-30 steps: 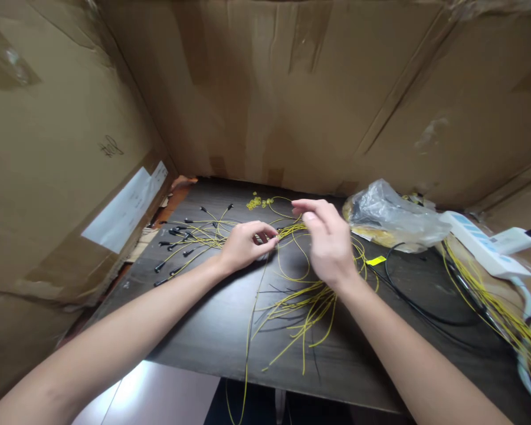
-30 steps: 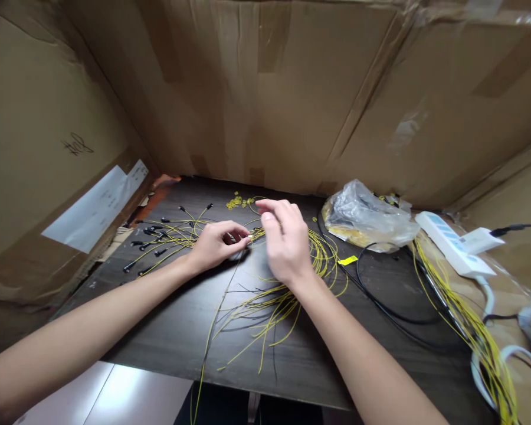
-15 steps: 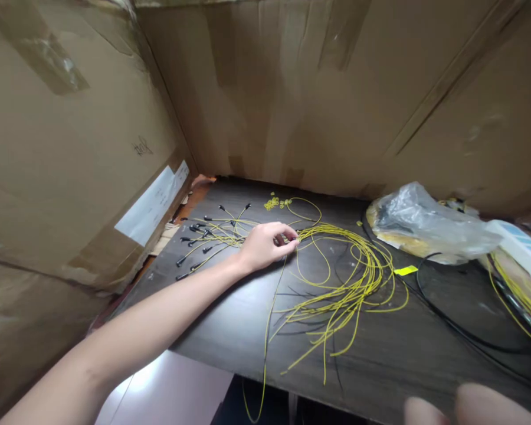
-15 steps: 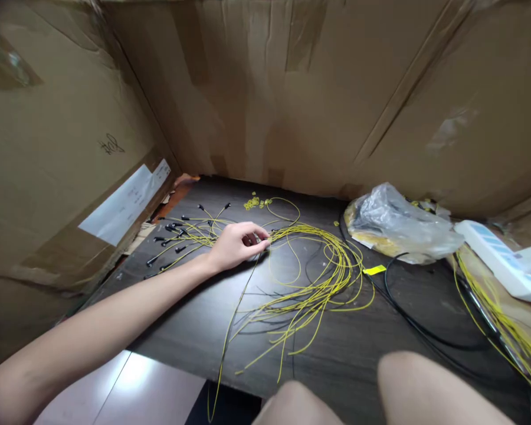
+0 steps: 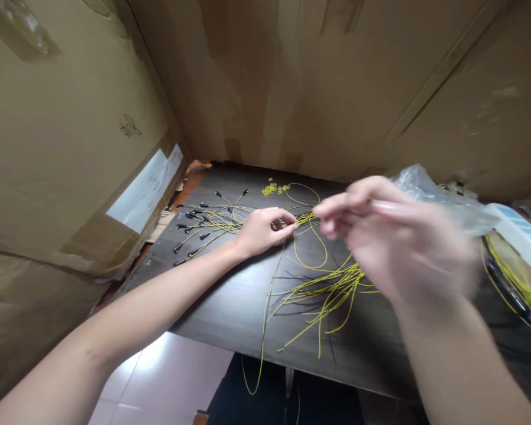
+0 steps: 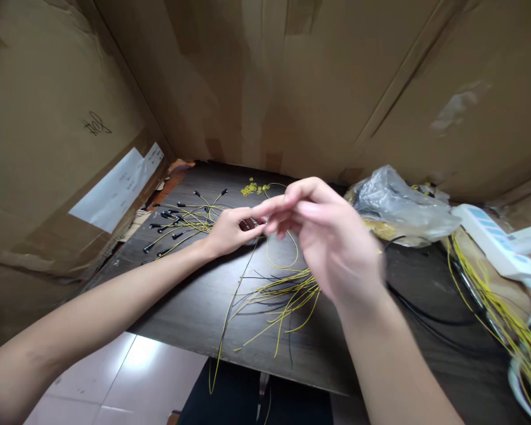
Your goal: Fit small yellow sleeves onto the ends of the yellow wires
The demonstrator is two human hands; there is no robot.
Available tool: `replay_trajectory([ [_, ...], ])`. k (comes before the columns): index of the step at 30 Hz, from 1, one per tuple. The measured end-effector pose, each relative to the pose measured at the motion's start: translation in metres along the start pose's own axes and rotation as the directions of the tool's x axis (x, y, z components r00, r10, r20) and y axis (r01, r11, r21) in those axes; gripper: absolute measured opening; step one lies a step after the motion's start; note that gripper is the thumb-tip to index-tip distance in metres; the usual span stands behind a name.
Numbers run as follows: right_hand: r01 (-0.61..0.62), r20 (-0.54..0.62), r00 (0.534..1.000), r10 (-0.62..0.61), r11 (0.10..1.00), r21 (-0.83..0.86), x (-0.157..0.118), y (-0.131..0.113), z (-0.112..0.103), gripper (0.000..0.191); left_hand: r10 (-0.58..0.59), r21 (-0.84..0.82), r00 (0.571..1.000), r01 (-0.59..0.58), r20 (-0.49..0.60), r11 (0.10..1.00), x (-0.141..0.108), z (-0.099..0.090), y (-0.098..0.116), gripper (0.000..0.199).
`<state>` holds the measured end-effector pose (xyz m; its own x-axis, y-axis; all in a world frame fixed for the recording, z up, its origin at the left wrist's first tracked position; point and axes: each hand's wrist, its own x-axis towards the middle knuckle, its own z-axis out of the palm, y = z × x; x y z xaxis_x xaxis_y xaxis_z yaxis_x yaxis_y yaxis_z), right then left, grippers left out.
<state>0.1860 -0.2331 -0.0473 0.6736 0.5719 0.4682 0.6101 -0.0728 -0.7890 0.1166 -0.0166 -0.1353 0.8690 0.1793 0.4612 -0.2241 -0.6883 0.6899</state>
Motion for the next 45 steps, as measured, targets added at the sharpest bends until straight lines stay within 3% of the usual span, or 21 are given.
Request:
replay_trajectory([
  [2,-0.040,-0.001,0.999,0.040,0.999,0.032,0.022,0.026,0.029,0.030,-0.007,-0.003,1.000,0.007,-0.011,1.000,0.000,0.001,-0.002,0.012],
  [4,-0.060,0.024,0.998,0.062,0.997,-0.054,0.030,0.053,0.053,0.028,-0.006,0.003,1.000,0.006,-0.026,1.000,0.000,0.001,-0.003,0.013],
  [8,0.087,0.150,0.987,-0.055,0.972,-0.217,0.019,0.081,0.073,0.027,0.017,0.001,0.999,-0.017,-0.029,1.000,0.001,0.000,-0.003,0.013],
  [11,0.121,0.165,0.982,-0.090,0.974,-0.190,0.013,0.083,0.074,0.026,0.030,0.000,0.999,-0.030,-0.035,1.000,0.001,-0.002,0.000,0.013],
  [16,0.057,0.180,0.983,-0.042,0.995,-0.080,0.015,0.084,0.075,0.022,0.038,0.018,0.997,-0.036,-0.064,0.999,0.001,-0.004,0.001,0.015],
  [28,-0.052,0.108,0.993,0.051,0.999,0.004,0.014,0.091,0.079,0.020,0.019,0.015,0.999,-0.018,-0.043,1.000,0.001,-0.005,-0.002,0.018],
  [36,0.007,0.059,0.998,-0.004,0.998,-0.055,0.012,0.088,0.078,0.016,-0.083,-0.018,0.995,0.082,-0.056,0.996,0.002,-0.003,-0.003,0.017],
  [45,0.071,0.034,0.997,-0.068,0.993,-0.097,0.011,0.090,0.077,0.011,-0.105,-0.041,0.994,0.103,-0.041,0.994,0.003,-0.003,-0.005,0.017],
])
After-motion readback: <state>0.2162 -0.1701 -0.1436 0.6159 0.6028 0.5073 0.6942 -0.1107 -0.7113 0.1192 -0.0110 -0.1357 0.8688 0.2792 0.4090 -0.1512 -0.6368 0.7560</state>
